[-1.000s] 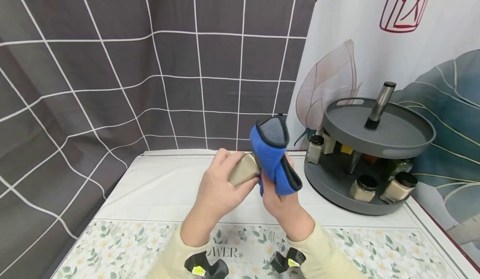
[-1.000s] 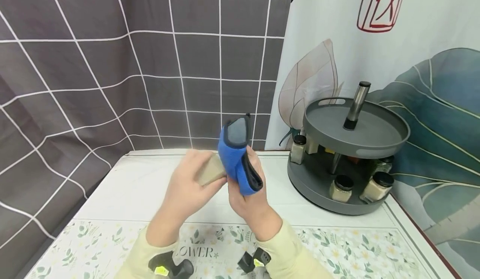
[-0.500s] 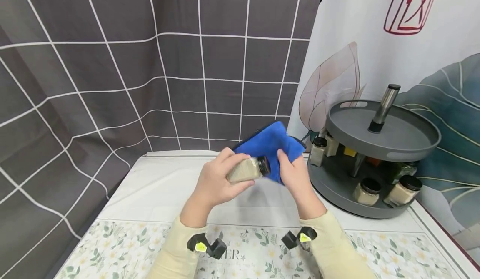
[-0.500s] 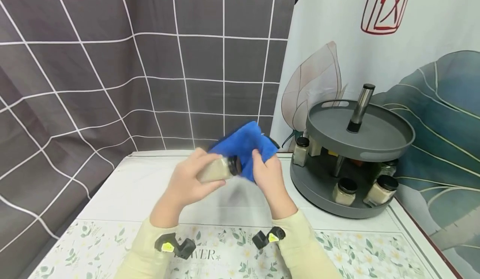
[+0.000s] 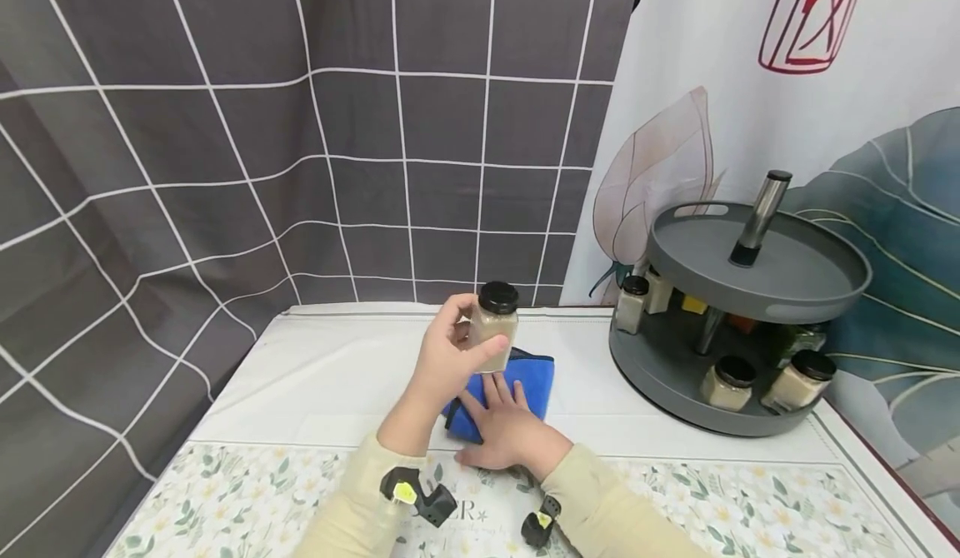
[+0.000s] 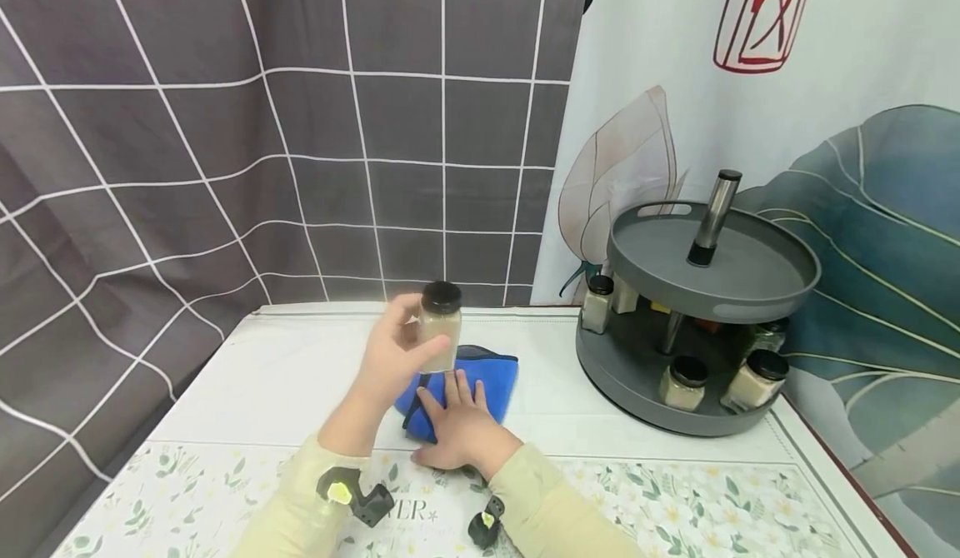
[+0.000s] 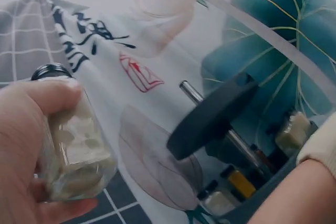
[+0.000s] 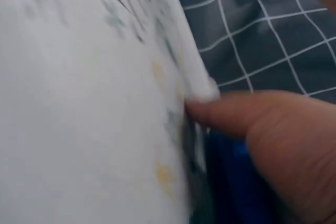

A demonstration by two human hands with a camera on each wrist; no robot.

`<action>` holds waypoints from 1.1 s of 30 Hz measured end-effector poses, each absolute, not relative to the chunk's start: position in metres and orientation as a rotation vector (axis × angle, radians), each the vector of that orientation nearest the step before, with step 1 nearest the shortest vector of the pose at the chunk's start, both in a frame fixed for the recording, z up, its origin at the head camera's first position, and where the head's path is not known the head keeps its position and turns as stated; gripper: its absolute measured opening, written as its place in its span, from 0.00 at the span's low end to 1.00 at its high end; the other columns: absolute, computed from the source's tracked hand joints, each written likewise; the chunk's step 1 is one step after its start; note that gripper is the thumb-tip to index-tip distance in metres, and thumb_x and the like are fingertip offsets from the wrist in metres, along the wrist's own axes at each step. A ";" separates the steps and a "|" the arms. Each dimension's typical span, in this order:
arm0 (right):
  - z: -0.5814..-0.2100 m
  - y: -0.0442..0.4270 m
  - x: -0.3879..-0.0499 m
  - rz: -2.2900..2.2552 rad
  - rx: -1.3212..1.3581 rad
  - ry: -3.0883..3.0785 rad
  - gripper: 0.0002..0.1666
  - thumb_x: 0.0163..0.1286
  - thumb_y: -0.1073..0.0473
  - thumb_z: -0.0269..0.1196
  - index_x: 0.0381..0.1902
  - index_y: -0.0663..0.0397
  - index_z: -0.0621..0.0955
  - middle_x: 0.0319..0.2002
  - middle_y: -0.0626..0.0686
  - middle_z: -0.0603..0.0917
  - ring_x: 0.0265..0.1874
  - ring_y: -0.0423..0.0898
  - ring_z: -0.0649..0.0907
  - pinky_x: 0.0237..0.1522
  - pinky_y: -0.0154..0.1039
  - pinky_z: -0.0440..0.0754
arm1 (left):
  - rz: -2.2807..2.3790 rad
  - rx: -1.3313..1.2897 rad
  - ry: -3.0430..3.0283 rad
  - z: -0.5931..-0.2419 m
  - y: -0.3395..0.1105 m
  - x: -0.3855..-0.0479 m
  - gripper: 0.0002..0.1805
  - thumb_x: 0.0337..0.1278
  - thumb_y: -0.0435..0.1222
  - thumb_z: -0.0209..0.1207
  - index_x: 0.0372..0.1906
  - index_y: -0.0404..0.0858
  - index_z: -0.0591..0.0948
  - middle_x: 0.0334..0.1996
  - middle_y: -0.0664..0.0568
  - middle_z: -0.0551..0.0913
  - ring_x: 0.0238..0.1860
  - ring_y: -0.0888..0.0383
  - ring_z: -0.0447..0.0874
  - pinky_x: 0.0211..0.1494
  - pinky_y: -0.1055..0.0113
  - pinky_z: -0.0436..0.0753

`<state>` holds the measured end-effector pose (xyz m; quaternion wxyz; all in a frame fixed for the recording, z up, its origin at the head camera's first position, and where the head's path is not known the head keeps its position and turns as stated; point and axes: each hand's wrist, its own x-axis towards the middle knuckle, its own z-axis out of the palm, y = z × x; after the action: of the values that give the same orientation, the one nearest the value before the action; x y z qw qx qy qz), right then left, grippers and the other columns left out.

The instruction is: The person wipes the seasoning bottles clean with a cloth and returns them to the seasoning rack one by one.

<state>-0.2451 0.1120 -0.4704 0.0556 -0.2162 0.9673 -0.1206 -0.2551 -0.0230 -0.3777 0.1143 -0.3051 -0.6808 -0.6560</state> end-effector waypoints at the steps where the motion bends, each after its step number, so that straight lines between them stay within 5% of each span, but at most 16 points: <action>1: -0.468 0.113 -0.244 -0.404 -0.668 2.879 0.57 0.61 0.32 0.66 0.80 0.44 0.58 0.78 0.69 0.49 0.78 0.67 0.45 0.73 0.71 0.47 | -1.827 -0.851 -2.037 -0.380 -0.022 -0.255 0.26 0.56 0.31 0.69 0.59 0.37 0.75 0.46 0.49 0.79 0.43 0.58 0.82 0.46 0.64 0.84; 3: -0.461 0.122 -0.249 -0.482 -0.678 2.851 0.58 0.60 0.33 0.65 0.81 0.49 0.57 0.79 0.67 0.51 0.78 0.66 0.48 0.74 0.68 0.49 | -1.633 -0.768 -2.082 -0.383 -0.019 -0.254 0.27 0.51 0.35 0.74 0.56 0.40 0.77 0.44 0.49 0.80 0.43 0.56 0.81 0.43 0.63 0.84; 7: -0.425 0.154 -0.262 -1.073 -0.600 2.853 0.50 0.59 0.55 0.61 0.78 0.60 0.58 0.74 0.67 0.63 0.74 0.67 0.60 0.72 0.65 0.60 | -1.373 -0.627 -2.095 -0.391 -0.016 -0.258 0.28 0.45 0.39 0.77 0.52 0.41 0.78 0.40 0.50 0.81 0.42 0.55 0.83 0.39 0.61 0.85; 11: -0.391 0.184 -0.266 -1.896 -0.584 2.536 0.48 0.57 0.68 0.50 0.79 0.58 0.55 0.72 0.69 0.66 0.70 0.67 0.67 0.65 0.63 0.72 | -1.562 -0.646 -2.126 -0.399 -0.016 -0.264 0.26 0.49 0.38 0.75 0.53 0.39 0.79 0.40 0.51 0.80 0.37 0.58 0.83 0.37 0.64 0.84; 16: -0.372 0.194 -0.266 -2.034 -0.964 2.215 0.40 0.68 0.66 0.50 0.78 0.60 0.58 0.71 0.67 0.69 0.69 0.59 0.72 0.62 0.51 0.78 | -2.519 -0.968 -1.960 -0.414 -0.017 -0.273 0.23 0.66 0.40 0.61 0.61 0.34 0.75 0.42 0.51 0.82 0.34 0.54 0.88 0.38 0.62 0.87; 20: -0.372 0.190 -0.266 -1.904 -1.144 2.043 0.32 0.73 0.61 0.58 0.73 0.62 0.67 0.65 0.64 0.77 0.64 0.53 0.78 0.65 0.46 0.75 | -3.035 -1.252 -1.727 -0.430 -0.017 -0.277 0.26 0.66 0.53 0.61 0.62 0.44 0.77 0.46 0.53 0.86 0.40 0.50 0.89 0.44 0.56 0.88; 26: -0.374 0.189 -0.261 -1.873 -1.013 2.173 0.32 0.69 0.55 0.66 0.65 0.67 0.74 0.53 0.59 0.84 0.48 0.48 0.84 0.52 0.40 0.83 | -3.177 -1.333 -1.637 -0.437 -0.015 -0.273 0.26 0.61 0.59 0.62 0.58 0.50 0.79 0.44 0.53 0.86 0.43 0.53 0.88 0.46 0.59 0.87; 33: -0.366 0.192 -0.253 -1.837 -0.856 2.349 0.27 0.68 0.63 0.67 0.63 0.67 0.75 0.51 0.59 0.84 0.48 0.49 0.84 0.53 0.40 0.83 | -2.993 -1.259 -1.825 -0.433 -0.013 -0.271 0.26 0.70 0.60 0.53 0.58 0.47 0.80 0.43 0.52 0.86 0.45 0.54 0.87 0.48 0.59 0.86</action>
<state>-0.2533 0.1923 -0.3660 0.0195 -0.2759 0.7570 -0.5919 -0.2711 -0.0130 -0.4326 -0.2873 -0.3239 -0.4693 -0.7696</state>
